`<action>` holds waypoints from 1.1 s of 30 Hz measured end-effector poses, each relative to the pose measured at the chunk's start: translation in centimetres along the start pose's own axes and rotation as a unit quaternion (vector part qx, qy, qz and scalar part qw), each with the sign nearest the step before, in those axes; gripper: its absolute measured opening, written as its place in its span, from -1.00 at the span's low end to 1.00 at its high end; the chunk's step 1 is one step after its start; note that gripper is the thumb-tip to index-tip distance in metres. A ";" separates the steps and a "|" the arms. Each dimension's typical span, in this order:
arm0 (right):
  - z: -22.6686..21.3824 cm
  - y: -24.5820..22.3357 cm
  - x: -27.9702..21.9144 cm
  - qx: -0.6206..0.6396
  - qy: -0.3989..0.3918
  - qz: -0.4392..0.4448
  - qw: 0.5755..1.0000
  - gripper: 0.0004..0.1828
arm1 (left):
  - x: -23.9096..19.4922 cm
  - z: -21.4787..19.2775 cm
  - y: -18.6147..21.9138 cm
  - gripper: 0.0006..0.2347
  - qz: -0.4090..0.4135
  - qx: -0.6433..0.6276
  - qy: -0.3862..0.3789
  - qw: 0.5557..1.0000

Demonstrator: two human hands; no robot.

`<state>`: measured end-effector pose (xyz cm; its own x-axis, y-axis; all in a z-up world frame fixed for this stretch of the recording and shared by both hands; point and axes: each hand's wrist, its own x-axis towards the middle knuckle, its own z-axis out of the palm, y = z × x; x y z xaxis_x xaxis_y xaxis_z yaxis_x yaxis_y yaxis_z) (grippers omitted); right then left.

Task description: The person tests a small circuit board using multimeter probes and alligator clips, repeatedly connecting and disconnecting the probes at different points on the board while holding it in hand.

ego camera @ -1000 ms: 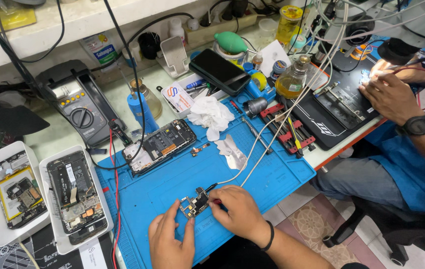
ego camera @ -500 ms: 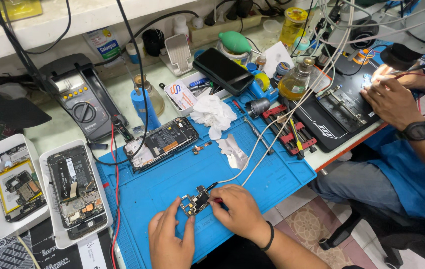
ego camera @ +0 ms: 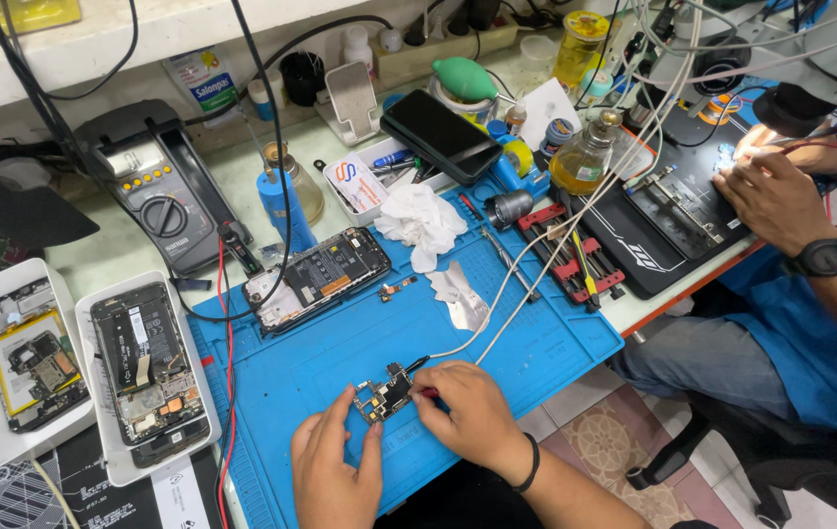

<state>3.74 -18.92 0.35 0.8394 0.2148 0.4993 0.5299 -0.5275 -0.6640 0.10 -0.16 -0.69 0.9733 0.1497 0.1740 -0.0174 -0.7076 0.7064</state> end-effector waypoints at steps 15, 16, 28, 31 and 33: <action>0.1 0.0 0.1 -0.025 -0.005 -0.013 1.000 -0.82 | 0.1 -1.2 1.0 -0.58 0.079 -0.031 0.031 0.996; 0.3 0.4 -0.2 -0.034 -0.001 -0.025 0.999 -0.83 | -0.3 -1.1 0.6 -0.59 0.091 -0.031 0.036 0.995; 1.2 0.4 -0.9 -0.040 -0.006 -0.016 0.999 -0.79 | -0.6 -1.8 0.7 -0.58 0.106 -0.060 0.041 0.992; 1.2 0.7 -0.8 -0.036 -0.005 -0.018 0.999 -0.77 | -0.2 -1.9 0.8 -0.57 0.106 -0.063 0.040 0.992; 1.1 0.9 -1.0 -0.020 -0.008 -0.022 1.000 -0.76 | -0.5 -2.0 0.9 -0.56 0.102 -0.063 0.036 0.992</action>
<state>3.50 -18.70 -1.37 0.8176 0.2503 0.5185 0.5609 -0.5497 -0.6190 -0.81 0.55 1.23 0.9275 0.0643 0.3681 -0.2460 -0.6364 0.7310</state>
